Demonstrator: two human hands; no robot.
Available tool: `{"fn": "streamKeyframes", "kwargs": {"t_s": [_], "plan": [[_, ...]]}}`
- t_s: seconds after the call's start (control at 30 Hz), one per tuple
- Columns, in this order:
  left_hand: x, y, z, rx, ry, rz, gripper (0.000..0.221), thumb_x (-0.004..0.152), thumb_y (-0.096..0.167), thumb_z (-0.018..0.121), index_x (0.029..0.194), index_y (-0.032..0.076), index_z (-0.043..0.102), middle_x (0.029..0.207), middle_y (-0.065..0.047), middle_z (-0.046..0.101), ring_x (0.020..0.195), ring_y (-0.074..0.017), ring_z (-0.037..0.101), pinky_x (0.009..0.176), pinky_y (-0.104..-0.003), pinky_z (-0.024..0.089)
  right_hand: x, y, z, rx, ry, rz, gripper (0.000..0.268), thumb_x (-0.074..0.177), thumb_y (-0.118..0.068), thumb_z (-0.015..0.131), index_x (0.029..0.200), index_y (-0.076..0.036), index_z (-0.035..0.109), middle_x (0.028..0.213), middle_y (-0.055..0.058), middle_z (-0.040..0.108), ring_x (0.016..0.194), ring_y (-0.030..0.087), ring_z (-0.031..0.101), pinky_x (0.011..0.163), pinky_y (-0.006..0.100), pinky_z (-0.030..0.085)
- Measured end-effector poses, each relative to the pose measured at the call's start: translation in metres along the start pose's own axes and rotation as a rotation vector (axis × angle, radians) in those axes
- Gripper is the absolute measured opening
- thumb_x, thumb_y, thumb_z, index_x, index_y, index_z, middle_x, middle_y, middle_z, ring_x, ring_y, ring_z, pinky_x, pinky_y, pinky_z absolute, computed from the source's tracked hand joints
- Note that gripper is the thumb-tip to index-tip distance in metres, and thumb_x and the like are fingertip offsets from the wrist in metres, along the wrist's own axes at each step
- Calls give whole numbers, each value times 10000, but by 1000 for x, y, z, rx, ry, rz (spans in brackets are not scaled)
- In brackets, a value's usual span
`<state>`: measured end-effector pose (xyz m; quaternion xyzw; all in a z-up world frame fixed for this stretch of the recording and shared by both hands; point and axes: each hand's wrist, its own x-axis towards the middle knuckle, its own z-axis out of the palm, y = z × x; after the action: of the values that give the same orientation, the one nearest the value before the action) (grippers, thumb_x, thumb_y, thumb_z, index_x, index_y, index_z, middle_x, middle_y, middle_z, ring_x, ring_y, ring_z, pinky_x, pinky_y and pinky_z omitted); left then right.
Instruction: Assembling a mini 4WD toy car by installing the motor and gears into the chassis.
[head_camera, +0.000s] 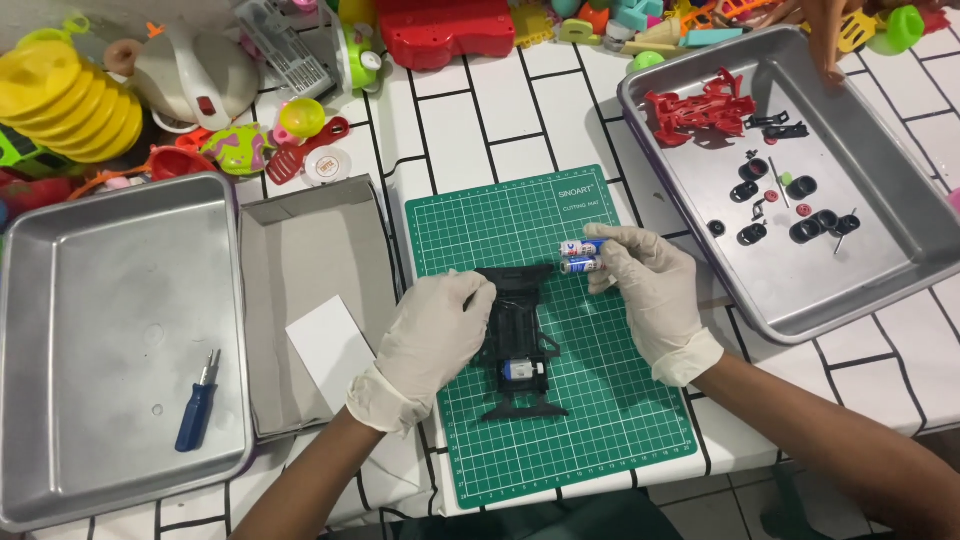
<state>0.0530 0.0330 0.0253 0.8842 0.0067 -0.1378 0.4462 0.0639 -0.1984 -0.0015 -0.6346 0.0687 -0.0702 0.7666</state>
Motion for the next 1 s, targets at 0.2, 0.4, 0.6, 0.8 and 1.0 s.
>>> {"fn": "streamKeyframes", "kwargs": {"t_s": [0.2, 0.4, 0.6, 0.8, 1.0], "plan": [[-3, 16, -12, 183, -23, -59, 420, 1003, 364, 574, 712, 109, 737, 559, -74, 669, 545, -217, 605, 587, -298, 503, -3, -8, 0, -14, -51, -22, 287, 946, -106, 720, 1141, 103, 694, 876, 166, 733, 623, 178, 717, 557, 297, 647], [-18, 43, -23, 163, 18, -20, 365, 972, 384, 616, 790, 103, 761, 627, -102, 684, 600, -259, 658, 630, -344, 534, -10, -15, 0, 6, -111, -21, 257, 936, -78, 720, 1121, 101, 709, 813, 198, 735, 582, 192, 716, 516, 302, 640], [-24, 64, 12, -13, 128, 367, 452, 849, 419, 799, 1093, 50, 705, 851, -162, 763, 807, -339, 764, 694, -399, 602, -12, -11, 1, -65, -208, -98, 242, 866, -19, 765, 1089, 70, 732, 982, 204, 775, 757, 153, 720, 642, 317, 643], [-18, 51, 22, -200, 126, 244, 526, 777, 403, 861, 1154, 69, 710, 942, -179, 777, 864, -300, 780, 736, -383, 611, -15, -9, -1, -85, -247, -134, 258, 877, -26, 755, 1107, 81, 707, 1025, 194, 769, 831, 150, 702, 737, 323, 633], [-25, 45, 12, -449, -1, 129, 249, 839, 235, 847, 1018, 78, 775, 822, -90, 789, 728, -132, 765, 818, -291, 600, -20, -9, 3, -102, -289, -160, 297, 818, -26, 805, 1076, 93, 719, 989, 217, 770, 861, 189, 725, 767, 336, 624]]}}
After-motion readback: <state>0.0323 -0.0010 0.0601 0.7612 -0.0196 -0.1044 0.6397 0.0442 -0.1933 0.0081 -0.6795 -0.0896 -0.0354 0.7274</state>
